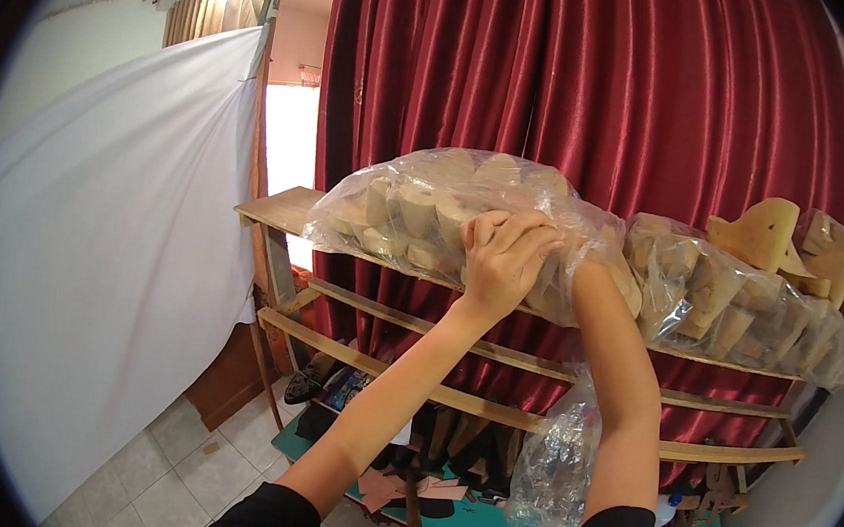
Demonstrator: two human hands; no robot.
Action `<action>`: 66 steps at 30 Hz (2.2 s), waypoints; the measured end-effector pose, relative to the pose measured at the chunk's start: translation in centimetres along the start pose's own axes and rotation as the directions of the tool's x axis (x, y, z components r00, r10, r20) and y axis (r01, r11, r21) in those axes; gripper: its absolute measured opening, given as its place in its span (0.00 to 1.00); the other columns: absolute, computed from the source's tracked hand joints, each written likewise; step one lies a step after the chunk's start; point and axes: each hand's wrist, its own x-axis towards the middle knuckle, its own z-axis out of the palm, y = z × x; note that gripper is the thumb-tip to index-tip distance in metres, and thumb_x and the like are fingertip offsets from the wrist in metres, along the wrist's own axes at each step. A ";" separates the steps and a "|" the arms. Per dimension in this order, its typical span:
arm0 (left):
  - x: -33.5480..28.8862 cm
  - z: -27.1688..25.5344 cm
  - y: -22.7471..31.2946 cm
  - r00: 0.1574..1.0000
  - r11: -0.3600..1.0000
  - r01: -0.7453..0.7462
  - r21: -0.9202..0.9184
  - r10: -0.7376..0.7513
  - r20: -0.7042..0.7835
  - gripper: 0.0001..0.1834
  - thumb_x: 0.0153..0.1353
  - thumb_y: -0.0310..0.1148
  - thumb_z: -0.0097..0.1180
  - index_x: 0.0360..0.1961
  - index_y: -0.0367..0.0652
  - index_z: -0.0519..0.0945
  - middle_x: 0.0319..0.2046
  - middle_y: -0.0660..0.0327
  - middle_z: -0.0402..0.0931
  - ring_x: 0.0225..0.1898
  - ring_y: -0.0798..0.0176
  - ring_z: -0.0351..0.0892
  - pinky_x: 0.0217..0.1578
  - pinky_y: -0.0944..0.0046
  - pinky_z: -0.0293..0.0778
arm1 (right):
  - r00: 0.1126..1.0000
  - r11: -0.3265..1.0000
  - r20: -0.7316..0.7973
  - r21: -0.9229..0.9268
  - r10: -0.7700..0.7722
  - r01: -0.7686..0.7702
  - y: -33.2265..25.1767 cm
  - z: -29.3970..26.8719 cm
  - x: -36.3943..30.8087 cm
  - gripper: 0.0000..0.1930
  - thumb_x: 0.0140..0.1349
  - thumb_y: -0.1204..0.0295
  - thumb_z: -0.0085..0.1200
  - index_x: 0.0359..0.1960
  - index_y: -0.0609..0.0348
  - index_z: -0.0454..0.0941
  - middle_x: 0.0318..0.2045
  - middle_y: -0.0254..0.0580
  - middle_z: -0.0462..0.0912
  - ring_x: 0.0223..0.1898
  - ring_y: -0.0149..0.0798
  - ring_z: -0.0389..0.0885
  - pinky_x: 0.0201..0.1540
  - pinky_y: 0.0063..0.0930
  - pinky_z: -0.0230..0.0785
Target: Organize wooden shoe soles and sandal components on a workbench and shelf.
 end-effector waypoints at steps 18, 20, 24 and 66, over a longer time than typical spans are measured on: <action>0.2 -8.7 -12.7 0.840 0.922 0.113 0.369 -0.287 0.460 0.18 0.48 0.43 0.60 0.42 0.56 0.77 0.42 0.65 0.72 0.48 0.59 0.68 0.48 0.52 0.53 | 0.995 0.996 0.043 0.007 0.085 -0.085 2.0 1.5 2.0 0.24 0.55 0.62 0.56 0.53 0.54 0.70 0.53 0.45 0.70 0.53 0.46 0.70 0.56 0.34 0.62; 0.4 -9.2 -13.2 0.857 0.904 0.119 0.411 -0.302 0.417 0.17 0.49 0.43 0.59 0.42 0.55 0.78 0.40 0.66 0.73 0.46 0.60 0.69 0.47 0.53 0.54 | 0.991 0.984 -0.002 0.116 0.134 -0.133 -1.2 0.7 3.2 0.25 0.54 0.60 0.57 0.53 0.52 0.70 0.51 0.44 0.72 0.50 0.46 0.72 0.54 0.34 0.64; 0.1 -8.8 -13.1 0.893 0.913 0.080 0.401 -0.244 0.378 0.15 0.49 0.41 0.59 0.39 0.50 0.77 0.37 0.66 0.73 0.43 0.59 0.70 0.45 0.54 0.56 | 0.954 0.965 0.146 -0.014 0.261 -0.262 -1.9 -1.2 4.0 0.25 0.53 0.55 0.57 0.52 0.49 0.71 0.47 0.43 0.75 0.46 0.46 0.75 0.50 0.35 0.68; -4.0 -4.6 -6.5 0.923 0.950 0.000 0.311 -0.120 0.365 0.32 0.53 0.43 0.50 0.60 0.46 0.64 0.59 0.62 0.62 0.64 0.58 0.54 0.59 0.48 0.42 | 0.900 0.889 -0.043 -0.146 0.433 -0.434 -2.5 -2.9 -6.3 0.33 0.51 0.44 0.51 0.57 0.44 0.67 0.52 0.48 0.72 0.55 0.49 0.69 0.55 0.41 0.61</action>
